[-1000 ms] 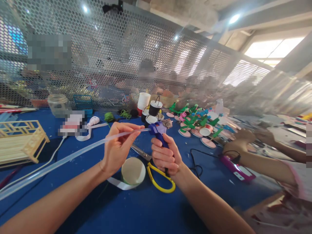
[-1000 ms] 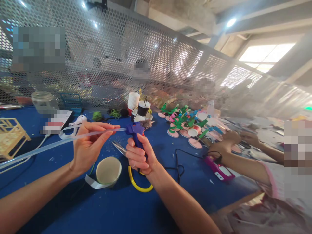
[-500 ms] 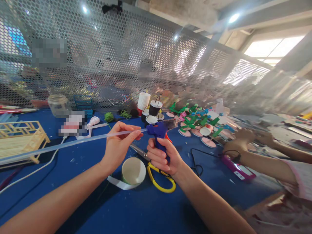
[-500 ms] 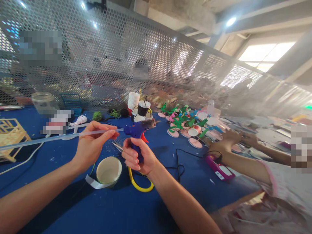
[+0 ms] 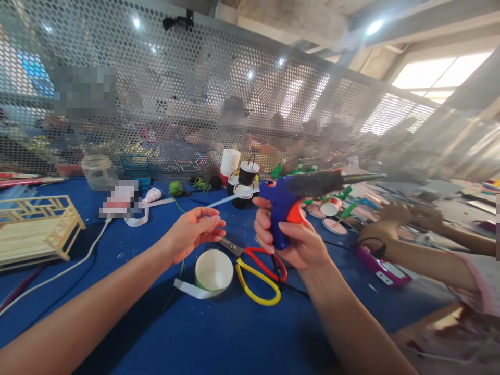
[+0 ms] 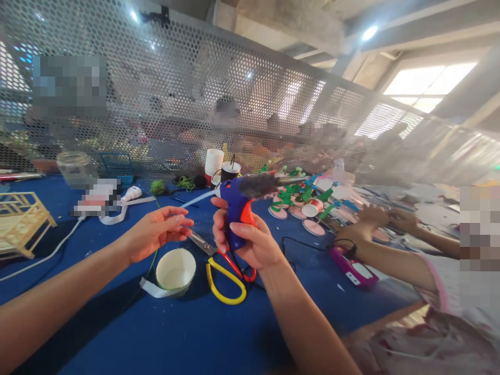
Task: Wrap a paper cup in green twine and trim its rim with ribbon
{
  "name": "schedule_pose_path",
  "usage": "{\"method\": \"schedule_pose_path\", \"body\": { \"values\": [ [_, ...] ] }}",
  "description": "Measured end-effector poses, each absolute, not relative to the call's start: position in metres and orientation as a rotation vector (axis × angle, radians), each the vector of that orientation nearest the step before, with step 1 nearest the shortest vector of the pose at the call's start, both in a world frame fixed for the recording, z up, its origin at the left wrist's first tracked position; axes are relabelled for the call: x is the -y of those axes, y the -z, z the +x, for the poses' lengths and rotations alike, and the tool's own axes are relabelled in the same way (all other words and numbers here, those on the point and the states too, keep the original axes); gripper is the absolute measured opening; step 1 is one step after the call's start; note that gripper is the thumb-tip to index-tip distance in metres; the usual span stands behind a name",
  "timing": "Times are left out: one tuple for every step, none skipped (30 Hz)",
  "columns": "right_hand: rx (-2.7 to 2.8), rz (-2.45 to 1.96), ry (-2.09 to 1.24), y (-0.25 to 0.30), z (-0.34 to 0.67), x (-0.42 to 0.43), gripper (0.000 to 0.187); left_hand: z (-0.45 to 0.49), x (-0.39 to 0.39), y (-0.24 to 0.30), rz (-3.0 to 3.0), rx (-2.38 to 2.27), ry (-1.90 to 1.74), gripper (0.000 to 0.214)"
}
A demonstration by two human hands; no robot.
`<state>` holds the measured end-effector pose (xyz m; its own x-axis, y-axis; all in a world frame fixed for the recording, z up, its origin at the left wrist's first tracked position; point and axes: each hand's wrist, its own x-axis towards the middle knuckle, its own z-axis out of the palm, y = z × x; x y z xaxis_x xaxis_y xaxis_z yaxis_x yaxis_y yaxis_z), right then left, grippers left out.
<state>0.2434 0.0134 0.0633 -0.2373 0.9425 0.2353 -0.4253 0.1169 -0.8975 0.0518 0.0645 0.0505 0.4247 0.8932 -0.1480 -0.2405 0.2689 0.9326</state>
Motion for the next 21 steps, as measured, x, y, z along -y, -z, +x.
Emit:
{"method": "schedule_pose_path", "body": {
  "values": [
    [1.204,-0.623,-1.425,-0.063,0.246,-0.014,0.038,0.049,-0.063,-0.049,1.053,-0.806,-0.876,0.014],
    [1.231,-0.624,-1.408,-0.063,0.249,-0.014,0.037,0.047,-0.061,-0.048,1.1,-0.82,-0.87,0.015],
    [1.249,-0.618,-1.388,-0.063,0.251,-0.015,0.035,0.044,-0.06,-0.047,1.149,-0.838,-0.861,0.016],
    [1.259,-0.61,-1.367,-0.064,0.252,-0.016,0.035,0.042,-0.058,-0.047,1.2,-0.859,-0.852,0.017],
    [1.263,-0.605,-1.348,-0.064,0.254,-0.018,0.035,0.04,-0.057,-0.046,1.251,-0.879,-0.843,0.017],
    [1.267,-0.598,-1.332,-0.065,0.255,-0.018,0.036,0.037,-0.056,-0.045,1.301,-0.904,-0.829,0.018],
    [1.271,-0.584,-1.321,-0.066,0.255,-0.019,0.037,0.035,-0.054,-0.044,1.35,-0.933,-0.817,0.019],
    [1.276,-0.561,-1.32,-0.067,0.256,-0.019,0.037,0.033,-0.053,-0.043,1.399,-0.964,-0.806,0.02],
    [1.281,-0.529,-1.327,-0.068,0.256,-0.018,0.037,0.03,-0.052,-0.042,1.444,-0.997,-0.794,0.021],
    [1.285,-0.495,-1.339,-0.069,0.257,-0.017,0.036,0.028,-0.051,-0.042,1.483,-1.027,-0.781,0.022],
    [1.285,-0.463,-1.352,-0.071,0.258,-0.016,0.036,0.026,-0.05,-0.04,1.515,-1.049,-0.769,0.024],
    [1.281,-0.447,-1.36,-0.072,0.259,-0.014,0.036,0.024,-0.049,-0.039,1.54,-1.061,-0.762,0.025],
    [1.272,-0.447,-1.357,-0.074,0.261,-0.011,0.036,0.022,-0.047,-0.038,1.558,-1.068,-0.757,0.026],
    [1.262,-0.457,-1.342,-0.077,0.263,-0.009,0.036,0.02,-0.046,-0.037,1.572,-1.072,-0.75,0.028],
    [1.249,-0.476,-1.315,-0.079,0.265,-0.006,0.037,0.018,-0.044,-0.035,1.585,-1.073,-0.742,0.03],
    [1.236,-0.497,-1.283,-0.081,0.266,-0.004,0.037,0.016,-0.043,-0.034,1.599,-1.074,-0.731,0.033],
    [1.226,-0.52,-1.251,-0.083,0.268,-0.002,0.036,0.014,-0.042,-0.033,1.615,-1.071,-0.718,0.036],
    [1.22,-0.545,-1.224,-0.084,0.269,0.0,0.035,0.012,-0.041,-0.031,1.634,-1.065,-0.704,0.039],
    [1.218,-0.572,-1.203,-0.085,0.27,0.001,0.034,0.01,-0.04,-0.03,1.655,-1.057,-0.688,0.043],
    [1.218,-0.603,-1.186,-0.085,0.27,0.002,0.033,0.008,-0.039,-0.029,1.679,-1.045,-0.668,0.047],
    [1.218,-0.638,-1.168,-0.084,0.269,0.002,0.031,0.006,-0.039,-0.028,1.702,-1.027,-0.642,0.052]
  ]
}}
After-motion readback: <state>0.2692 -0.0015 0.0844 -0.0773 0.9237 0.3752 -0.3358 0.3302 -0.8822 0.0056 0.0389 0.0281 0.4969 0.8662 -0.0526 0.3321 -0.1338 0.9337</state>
